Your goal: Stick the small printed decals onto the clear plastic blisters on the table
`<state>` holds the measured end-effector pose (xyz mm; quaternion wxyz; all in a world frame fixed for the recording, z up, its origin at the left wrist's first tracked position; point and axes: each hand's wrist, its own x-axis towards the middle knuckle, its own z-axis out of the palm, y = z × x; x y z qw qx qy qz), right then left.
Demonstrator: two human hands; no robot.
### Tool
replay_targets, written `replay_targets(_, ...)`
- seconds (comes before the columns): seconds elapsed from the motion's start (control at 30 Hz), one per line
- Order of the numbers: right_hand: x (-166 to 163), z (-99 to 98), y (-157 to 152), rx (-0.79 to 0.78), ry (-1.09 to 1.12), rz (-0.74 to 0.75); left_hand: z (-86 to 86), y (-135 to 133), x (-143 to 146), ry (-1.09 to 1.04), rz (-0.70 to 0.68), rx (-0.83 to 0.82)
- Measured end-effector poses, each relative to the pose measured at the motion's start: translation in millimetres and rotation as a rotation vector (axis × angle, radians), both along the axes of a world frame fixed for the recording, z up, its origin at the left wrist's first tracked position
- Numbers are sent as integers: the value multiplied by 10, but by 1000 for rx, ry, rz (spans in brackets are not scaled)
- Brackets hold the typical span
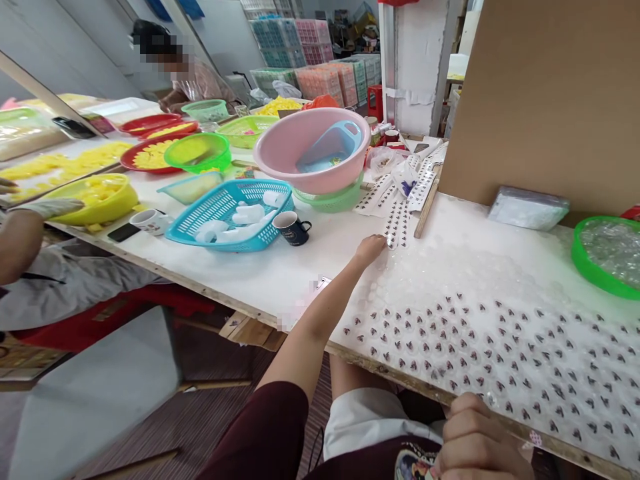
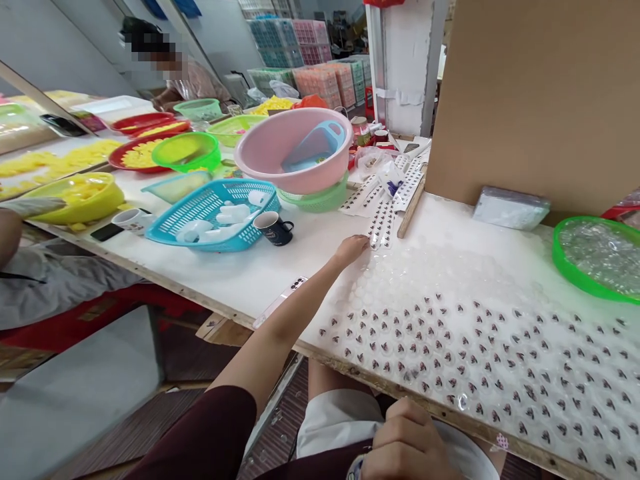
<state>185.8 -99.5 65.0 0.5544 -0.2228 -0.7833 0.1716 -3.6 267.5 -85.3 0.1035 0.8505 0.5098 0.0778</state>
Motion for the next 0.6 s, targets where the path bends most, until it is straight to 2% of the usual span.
replay_targets(0.13,-51,-35,26,23,49,-91,-6,-2,9,73,-35,4)
replay_targets(0.23,-39,-77,-5,-24,12,-86,-27,-25,34,100,-31,6)
replay_targets(0.4,-62,-13,23,-68,44,-110,-20,-77,14,49,23,63)
replay_targets(0.5,-115,-90,57,-113,114,-148,84,-116,-13,-46,83,160)
replay_targets(0.6,-137,-300,135,-270,203,-211,269,-229,-24,-167,148,295)
